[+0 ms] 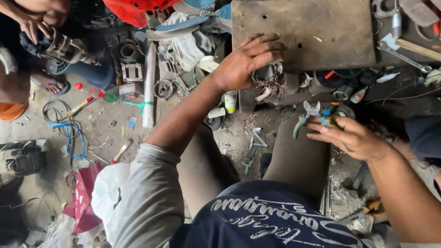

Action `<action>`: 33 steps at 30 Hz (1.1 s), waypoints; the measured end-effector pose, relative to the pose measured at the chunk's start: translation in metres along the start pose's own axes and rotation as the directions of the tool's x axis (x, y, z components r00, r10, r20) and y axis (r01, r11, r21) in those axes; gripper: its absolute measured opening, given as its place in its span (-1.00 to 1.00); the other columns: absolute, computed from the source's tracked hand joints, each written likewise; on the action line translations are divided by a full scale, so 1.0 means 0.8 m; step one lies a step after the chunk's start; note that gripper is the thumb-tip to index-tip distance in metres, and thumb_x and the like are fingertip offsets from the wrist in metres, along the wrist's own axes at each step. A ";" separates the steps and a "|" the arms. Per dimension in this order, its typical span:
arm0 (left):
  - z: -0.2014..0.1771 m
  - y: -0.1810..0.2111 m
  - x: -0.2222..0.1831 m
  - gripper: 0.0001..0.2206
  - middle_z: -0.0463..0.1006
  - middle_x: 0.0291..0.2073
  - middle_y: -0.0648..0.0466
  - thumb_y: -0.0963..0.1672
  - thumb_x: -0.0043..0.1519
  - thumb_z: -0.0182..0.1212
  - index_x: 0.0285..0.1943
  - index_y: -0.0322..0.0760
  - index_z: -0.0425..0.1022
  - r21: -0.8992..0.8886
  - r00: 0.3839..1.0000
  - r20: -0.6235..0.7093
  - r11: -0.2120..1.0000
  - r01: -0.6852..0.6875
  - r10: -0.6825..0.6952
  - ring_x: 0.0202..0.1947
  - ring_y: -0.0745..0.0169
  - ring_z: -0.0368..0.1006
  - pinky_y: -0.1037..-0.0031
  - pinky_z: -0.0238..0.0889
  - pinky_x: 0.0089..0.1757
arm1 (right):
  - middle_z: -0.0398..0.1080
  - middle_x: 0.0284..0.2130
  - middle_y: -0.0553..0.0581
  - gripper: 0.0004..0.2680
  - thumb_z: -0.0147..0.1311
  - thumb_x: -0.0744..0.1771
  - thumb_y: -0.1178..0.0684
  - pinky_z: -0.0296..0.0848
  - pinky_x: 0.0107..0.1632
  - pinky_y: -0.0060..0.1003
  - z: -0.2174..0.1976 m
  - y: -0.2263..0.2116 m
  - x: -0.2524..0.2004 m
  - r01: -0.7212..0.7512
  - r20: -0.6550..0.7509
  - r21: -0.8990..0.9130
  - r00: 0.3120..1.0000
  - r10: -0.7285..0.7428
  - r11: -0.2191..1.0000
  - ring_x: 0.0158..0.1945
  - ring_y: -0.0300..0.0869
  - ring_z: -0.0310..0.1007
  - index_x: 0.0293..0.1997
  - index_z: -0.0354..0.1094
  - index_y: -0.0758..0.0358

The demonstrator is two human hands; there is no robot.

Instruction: Extracting old copper windings from a motor stator using pliers in a repair shop environment.

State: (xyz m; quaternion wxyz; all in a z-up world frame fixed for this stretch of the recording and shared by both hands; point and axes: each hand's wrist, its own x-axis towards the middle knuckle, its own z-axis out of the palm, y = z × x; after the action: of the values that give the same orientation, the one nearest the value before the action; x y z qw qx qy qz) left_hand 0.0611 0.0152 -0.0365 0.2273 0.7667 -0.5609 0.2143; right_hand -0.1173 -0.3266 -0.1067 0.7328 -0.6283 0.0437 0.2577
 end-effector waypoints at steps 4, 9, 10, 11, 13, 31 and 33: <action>-0.010 -0.003 0.007 -0.30 0.44 0.30 0.13 -0.30 -0.19 0.38 0.26 -0.18 0.41 0.002 0.999 0.049 1.000 -0.013 0.013 0.38 0.04 0.22 0.12 0.17 0.29 | 0.54 -0.21 0.08 -0.72 0.17 0.29 0.20 0.32 -0.09 -0.37 0.023 -0.073 0.024 0.153 0.190 -0.506 0.980 -0.063 0.849 -0.24 -0.22 0.37 0.12 0.50 0.39; -0.013 0.002 0.017 -0.41 0.43 0.26 0.16 -0.26 -0.01 0.28 0.28 -0.08 0.38 0.141 0.987 0.152 0.988 -0.069 0.047 0.27 0.06 0.31 0.18 0.25 0.21 | 0.65 -0.29 0.30 -0.80 0.20 0.26 0.21 0.60 -0.19 -0.17 0.025 -0.126 0.053 0.063 0.182 -0.601 0.981 0.060 0.797 -0.32 -0.04 0.64 -0.05 0.47 0.40; -0.012 0.004 0.018 -0.52 0.44 0.24 0.19 -0.27 0.10 0.21 0.24 -0.05 0.40 0.170 0.987 0.156 0.983 -0.074 0.048 0.25 0.11 0.32 0.19 0.26 0.19 | 0.62 -0.43 0.18 -0.86 0.23 0.28 0.15 0.50 -0.30 -0.27 0.027 -0.133 0.056 0.025 0.078 -0.745 0.996 0.049 0.667 -0.43 -0.15 0.52 -0.14 0.54 0.37; -0.012 0.005 0.018 -0.52 0.44 0.24 0.19 -0.27 0.10 0.21 0.24 -0.05 0.40 0.167 0.987 0.155 0.984 -0.067 0.041 0.25 0.11 0.32 0.19 0.26 0.19 | 0.62 -0.43 0.18 -0.86 0.23 0.28 0.15 0.50 -0.30 -0.27 0.032 -0.135 0.057 0.022 0.080 -0.745 0.995 0.057 0.666 -0.43 -0.15 0.52 -0.14 0.54 0.37; -0.013 0.005 0.022 -0.55 0.45 0.22 0.10 -0.25 0.16 0.15 0.27 -0.10 0.37 0.150 0.980 0.195 0.986 -0.076 0.046 0.26 0.01 0.30 0.15 0.22 0.20 | 0.64 -0.22 0.02 -0.75 0.14 0.31 0.05 0.40 -0.23 -0.34 0.040 -0.142 0.059 -0.052 -0.021 -0.852 0.998 0.065 0.521 -0.32 -0.22 0.45 0.08 0.51 0.26; 0.031 -0.041 0.001 -0.21 0.61 0.18 0.11 -0.31 -0.26 0.25 0.29 -0.11 0.32 -0.294 0.985 0.105 0.943 0.159 -0.133 0.27 -0.02 0.48 -0.43 -0.60 0.33 | 0.27 -0.46 0.14 -0.85 0.14 0.35 0.23 0.19 -0.56 -0.28 0.111 -0.044 0.051 0.479 0.175 -0.851 0.645 -0.744 0.215 -0.58 -0.18 0.15 -0.37 0.21 0.34; 0.038 -0.031 -0.010 -0.20 0.60 0.20 0.05 -0.27 -0.29 0.35 0.28 -0.09 0.32 -0.244 0.983 0.117 0.956 0.166 -0.140 0.30 -0.04 0.46 -0.40 -0.60 0.34 | 0.31 -0.49 0.12 -0.90 0.13 0.34 0.24 0.21 -0.49 -0.27 0.140 -0.028 0.037 0.481 0.136 -0.845 0.617 -0.775 0.234 -0.57 -0.16 0.18 -0.34 0.28 0.36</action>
State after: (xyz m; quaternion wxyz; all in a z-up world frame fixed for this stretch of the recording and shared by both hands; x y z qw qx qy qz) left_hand 0.0849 0.0099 -0.0680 0.3111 0.7822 -0.5331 0.0849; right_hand -0.1113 -0.2135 -0.0745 0.3699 -0.8829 -0.2264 -0.1801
